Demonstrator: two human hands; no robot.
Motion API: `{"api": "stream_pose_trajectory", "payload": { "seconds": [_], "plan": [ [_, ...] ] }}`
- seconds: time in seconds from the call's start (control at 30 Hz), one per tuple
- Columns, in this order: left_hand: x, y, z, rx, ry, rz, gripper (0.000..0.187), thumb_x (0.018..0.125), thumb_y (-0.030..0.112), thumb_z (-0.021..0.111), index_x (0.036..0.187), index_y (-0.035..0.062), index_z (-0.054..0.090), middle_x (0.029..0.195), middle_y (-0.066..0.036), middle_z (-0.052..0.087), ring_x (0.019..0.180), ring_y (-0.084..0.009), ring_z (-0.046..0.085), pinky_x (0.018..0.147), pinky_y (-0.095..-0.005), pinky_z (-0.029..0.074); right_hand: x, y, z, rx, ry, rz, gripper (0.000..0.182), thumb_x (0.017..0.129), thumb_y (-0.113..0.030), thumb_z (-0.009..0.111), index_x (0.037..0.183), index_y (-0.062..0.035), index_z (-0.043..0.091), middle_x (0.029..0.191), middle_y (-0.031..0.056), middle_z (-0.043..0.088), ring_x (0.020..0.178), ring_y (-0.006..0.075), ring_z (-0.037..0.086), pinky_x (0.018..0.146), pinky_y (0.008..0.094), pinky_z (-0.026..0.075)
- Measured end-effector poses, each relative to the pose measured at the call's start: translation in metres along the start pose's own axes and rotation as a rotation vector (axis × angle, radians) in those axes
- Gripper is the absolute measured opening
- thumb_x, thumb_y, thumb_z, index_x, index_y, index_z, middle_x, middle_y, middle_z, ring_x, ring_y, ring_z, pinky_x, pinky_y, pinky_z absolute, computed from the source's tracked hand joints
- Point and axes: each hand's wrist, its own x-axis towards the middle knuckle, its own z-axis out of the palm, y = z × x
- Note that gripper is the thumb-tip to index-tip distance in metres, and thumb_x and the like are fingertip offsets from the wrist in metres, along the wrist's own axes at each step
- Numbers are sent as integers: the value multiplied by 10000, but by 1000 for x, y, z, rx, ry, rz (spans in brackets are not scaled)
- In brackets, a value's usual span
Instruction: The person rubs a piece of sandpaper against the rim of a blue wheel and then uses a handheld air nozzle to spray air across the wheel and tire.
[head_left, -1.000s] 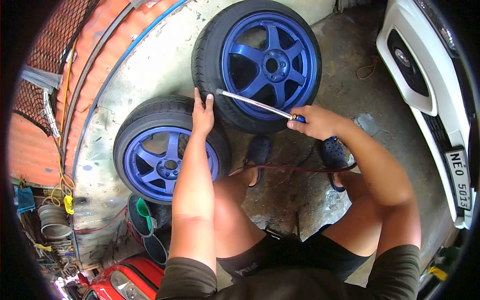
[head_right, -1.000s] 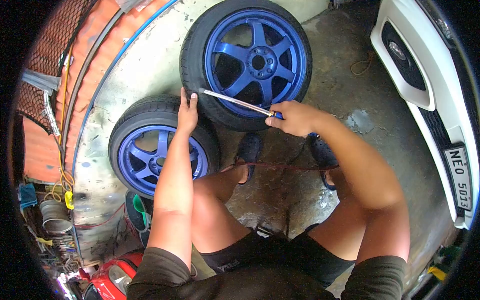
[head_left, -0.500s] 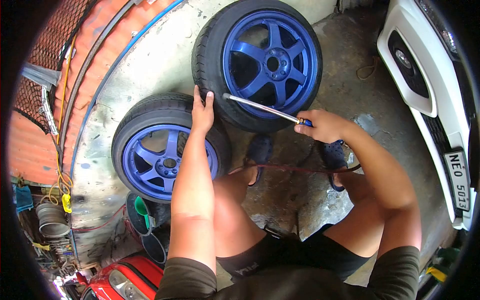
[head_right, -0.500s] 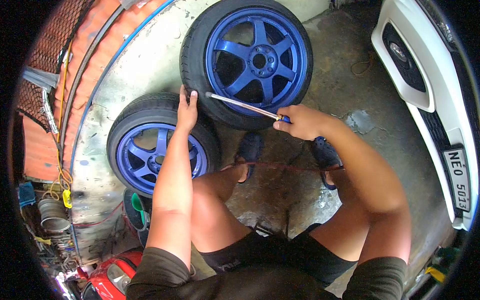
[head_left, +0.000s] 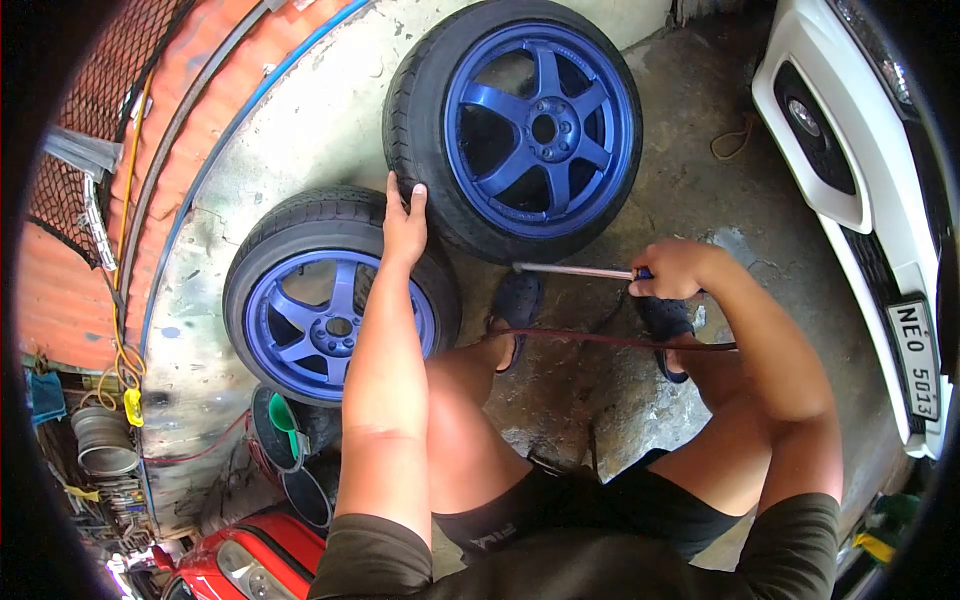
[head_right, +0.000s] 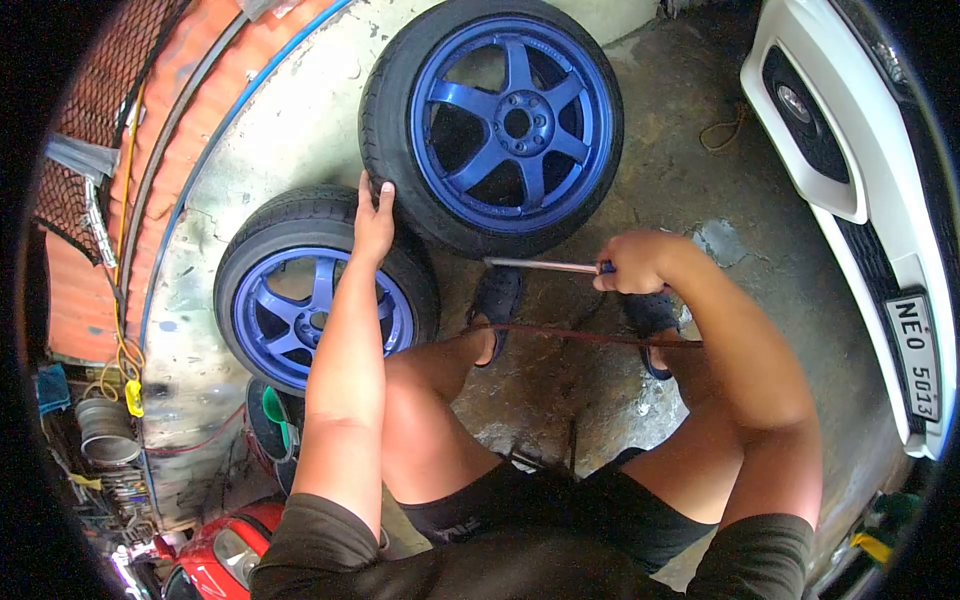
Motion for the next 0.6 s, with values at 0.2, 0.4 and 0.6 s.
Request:
{"api": "stream_pose_trajectory", "payload": {
  "seconds": [0.2,0.4,0.6],
  "plan": [
    [3,-5,2,-21,12,34,797,1130,459,564,1713,20,242,1688,-253,429,1553,-344,435,1267,-404,320,4,8,3,114,165,-118,418,1051,-456,659,1214,-79,740,1059,231,760,1035,447,728,893,543,558],
    [4,-7,2,-27,3,8,788,1134,443,564,1717,27,235,1703,-243,410,1562,-337,420,1274,-404,308,9,-10,-9,151,356,-209,385,1062,-429,655,1152,-58,708,943,255,741,967,488,718,847,572,550],
    [9,-19,4,-45,0,61,777,1137,430,564,1714,25,238,1700,-232,416,1561,-325,419,1274,-398,306,13,-21,-9,193,485,-238,385,1065,-425,653,1159,-54,695,882,276,725,916,509,711,832,590,546]
  ]
}}
